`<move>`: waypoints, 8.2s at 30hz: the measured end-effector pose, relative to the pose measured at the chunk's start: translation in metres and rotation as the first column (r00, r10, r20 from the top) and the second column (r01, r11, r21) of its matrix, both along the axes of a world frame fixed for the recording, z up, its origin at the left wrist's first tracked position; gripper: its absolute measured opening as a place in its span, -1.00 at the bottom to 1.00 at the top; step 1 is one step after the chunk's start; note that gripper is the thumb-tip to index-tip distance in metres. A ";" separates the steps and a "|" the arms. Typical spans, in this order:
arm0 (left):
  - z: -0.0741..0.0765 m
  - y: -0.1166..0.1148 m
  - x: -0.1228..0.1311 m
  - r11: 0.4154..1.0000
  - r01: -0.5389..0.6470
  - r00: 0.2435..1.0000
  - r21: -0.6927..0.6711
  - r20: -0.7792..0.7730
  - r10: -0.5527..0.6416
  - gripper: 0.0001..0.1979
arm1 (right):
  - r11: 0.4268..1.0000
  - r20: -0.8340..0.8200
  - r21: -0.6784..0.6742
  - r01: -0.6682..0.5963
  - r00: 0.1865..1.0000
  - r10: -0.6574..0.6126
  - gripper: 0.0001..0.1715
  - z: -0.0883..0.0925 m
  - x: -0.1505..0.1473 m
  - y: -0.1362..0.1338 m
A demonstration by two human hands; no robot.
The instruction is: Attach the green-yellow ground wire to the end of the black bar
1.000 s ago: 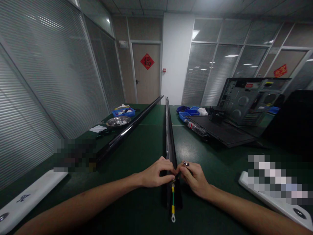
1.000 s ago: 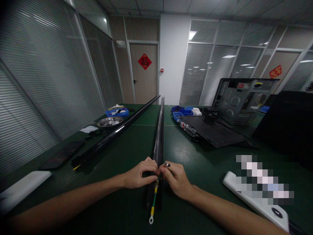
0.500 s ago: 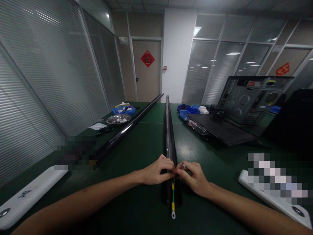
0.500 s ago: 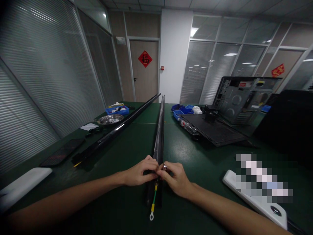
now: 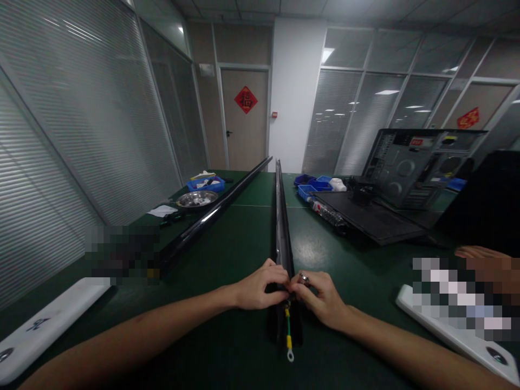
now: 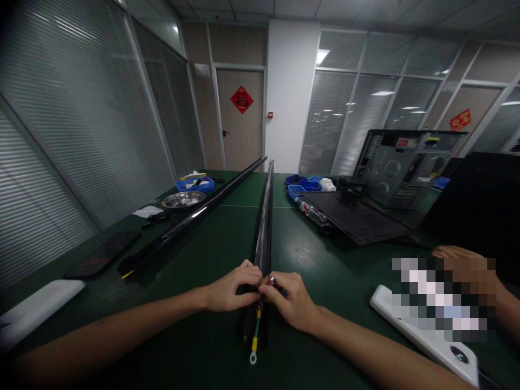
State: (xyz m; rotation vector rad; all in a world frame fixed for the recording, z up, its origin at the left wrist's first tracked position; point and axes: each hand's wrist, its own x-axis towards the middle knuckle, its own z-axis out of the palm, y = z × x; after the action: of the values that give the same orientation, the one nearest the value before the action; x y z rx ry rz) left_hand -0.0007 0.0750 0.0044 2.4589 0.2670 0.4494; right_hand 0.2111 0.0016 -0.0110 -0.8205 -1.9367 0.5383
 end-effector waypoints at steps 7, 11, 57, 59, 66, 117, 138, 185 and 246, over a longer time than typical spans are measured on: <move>0.000 0.000 0.000 1.000 -0.005 1.000 0.001 -0.009 0.005 -0.82 | 1.000 0.000 0.000 -0.022 1.000 0.022 -0.61 -0.001 0.001 0.001; -0.001 0.001 -0.001 1.000 -0.002 1.000 -0.001 -0.016 0.002 -0.82 | 0.998 -0.007 -0.017 -0.055 0.998 0.055 -0.57 0.000 0.001 0.001; 0.001 0.000 0.001 1.000 0.003 1.000 0.002 -0.017 -0.003 -0.77 | 0.999 0.053 0.050 0.018 0.998 -0.020 -0.67 -0.006 0.002 -0.002; 0.001 0.000 0.000 1.000 0.000 1.000 0.007 -0.017 0.000 -0.78 | 0.998 0.046 0.053 0.017 0.999 -0.019 -0.68 -0.006 0.002 -0.002; 0.003 -0.001 0.001 1.000 -0.007 1.000 0.005 -0.023 0.007 -0.79 | 0.998 0.033 0.061 0.016 0.999 -0.018 -0.68 -0.004 0.001 -0.002; 0.000 0.001 0.001 0.999 0.006 1.000 -0.043 -0.020 -0.007 -0.61 | 0.999 0.012 0.037 -0.015 1.000 0.015 -0.63 -0.005 0.000 0.000; -0.005 0.002 0.000 1.000 0.002 1.000 -0.031 0.015 -0.002 -0.80 | 0.998 -0.001 0.009 -0.064 0.998 0.064 -0.65 -0.003 -0.001 0.000; -0.002 0.002 0.000 1.000 -0.008 1.000 -0.023 -0.018 0.007 -0.75 | 0.998 0.044 0.022 -0.054 0.998 0.053 -0.63 -0.004 0.001 0.001; -0.002 0.002 0.000 0.999 0.027 1.000 -0.025 0.007 -0.027 -0.64 | 0.998 0.014 0.045 -0.040 0.999 0.040 -0.65 -0.009 0.001 0.002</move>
State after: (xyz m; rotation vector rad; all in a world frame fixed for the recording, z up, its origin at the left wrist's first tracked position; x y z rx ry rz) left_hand -0.0004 0.0771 0.0026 2.4332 0.2357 0.4397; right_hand 0.2125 0.0032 -0.0197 -0.7598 -1.9734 0.5124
